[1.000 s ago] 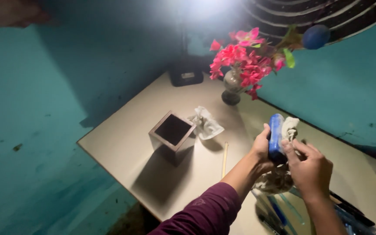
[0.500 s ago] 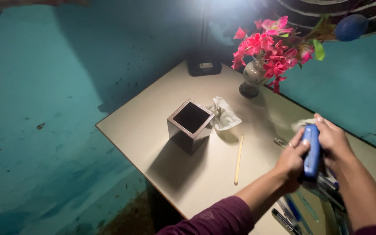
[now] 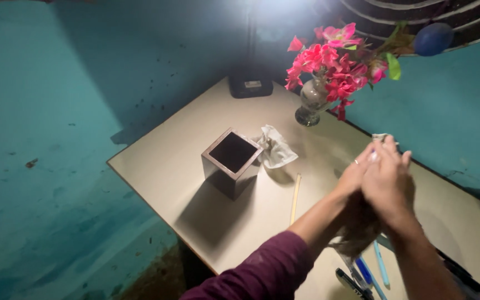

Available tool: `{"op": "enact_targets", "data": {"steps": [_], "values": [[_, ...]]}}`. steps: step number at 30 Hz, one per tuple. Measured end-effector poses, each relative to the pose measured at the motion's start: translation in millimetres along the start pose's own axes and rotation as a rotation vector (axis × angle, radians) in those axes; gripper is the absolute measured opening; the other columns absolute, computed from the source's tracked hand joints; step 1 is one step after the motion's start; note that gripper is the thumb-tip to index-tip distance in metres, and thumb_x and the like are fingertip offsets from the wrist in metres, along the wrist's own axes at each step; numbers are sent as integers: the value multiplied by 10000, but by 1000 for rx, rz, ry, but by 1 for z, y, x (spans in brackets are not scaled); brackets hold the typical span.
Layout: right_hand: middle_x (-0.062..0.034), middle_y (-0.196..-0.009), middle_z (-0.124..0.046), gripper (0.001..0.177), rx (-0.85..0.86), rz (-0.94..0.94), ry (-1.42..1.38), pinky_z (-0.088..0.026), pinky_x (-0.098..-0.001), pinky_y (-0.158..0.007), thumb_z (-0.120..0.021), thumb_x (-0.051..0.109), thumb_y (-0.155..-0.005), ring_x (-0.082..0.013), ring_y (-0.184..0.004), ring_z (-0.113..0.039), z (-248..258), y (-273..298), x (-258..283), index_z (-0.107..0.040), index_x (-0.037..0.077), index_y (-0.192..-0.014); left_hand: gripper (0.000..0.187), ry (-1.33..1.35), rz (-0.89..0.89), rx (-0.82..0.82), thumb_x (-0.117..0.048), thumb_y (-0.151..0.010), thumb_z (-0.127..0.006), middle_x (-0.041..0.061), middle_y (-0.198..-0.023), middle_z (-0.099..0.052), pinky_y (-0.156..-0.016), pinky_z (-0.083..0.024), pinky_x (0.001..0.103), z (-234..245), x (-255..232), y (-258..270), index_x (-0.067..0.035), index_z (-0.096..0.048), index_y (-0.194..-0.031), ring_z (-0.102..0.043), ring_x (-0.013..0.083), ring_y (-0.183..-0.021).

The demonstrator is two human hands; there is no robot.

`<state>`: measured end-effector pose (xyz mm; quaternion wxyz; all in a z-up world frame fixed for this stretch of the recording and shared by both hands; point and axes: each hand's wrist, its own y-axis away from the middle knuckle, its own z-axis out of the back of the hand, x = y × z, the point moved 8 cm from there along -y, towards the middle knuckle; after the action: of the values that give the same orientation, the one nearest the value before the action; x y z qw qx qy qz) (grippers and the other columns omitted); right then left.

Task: The person wipes a small wooden box and the surrounding desk surface with a cloth. They then pick up a stapler and wipe it before placing it back on the desk. The person continues to wipe the desk surface around scattered pens and stationery.

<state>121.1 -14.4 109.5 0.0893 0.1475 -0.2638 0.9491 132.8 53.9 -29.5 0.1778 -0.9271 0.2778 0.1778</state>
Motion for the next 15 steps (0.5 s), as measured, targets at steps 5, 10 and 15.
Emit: {"op": "enact_targets", "data": {"steps": [5,10,15], "values": [[-250,-1130,-704,311,227,-441,-400,-532,-534,-870,-508,105,-1019,-426,-995,-672,-30,-56,-131,-695,-40,-1221,535,84,281,18,-260,-1219,-405,101,-1480,-559,-1006,-533,353,-54,4,71,-203,-324,-1745,-617,180,-1185],[-132,-1018,-690,333,167,-836,-868,-532,-420,-727,-451,237,-1133,-251,-827,-649,-55,-57,-233,-642,-32,-1178,457,340,275,195,-307,-1263,-319,175,-1528,-503,-1017,-549,482,-80,-51,89,-216,-261,-1708,-617,337,-1278],[-130,-1043,-661,237,22,-969,-1275,-531,-412,-773,-461,182,-1092,-251,-853,-649,-49,-44,-229,-586,-11,-1150,524,402,180,-2,-320,-1149,-319,187,-1453,-562,-990,-576,462,-49,-67,74,-329,-315,-1673,-657,357,-1184]]}}
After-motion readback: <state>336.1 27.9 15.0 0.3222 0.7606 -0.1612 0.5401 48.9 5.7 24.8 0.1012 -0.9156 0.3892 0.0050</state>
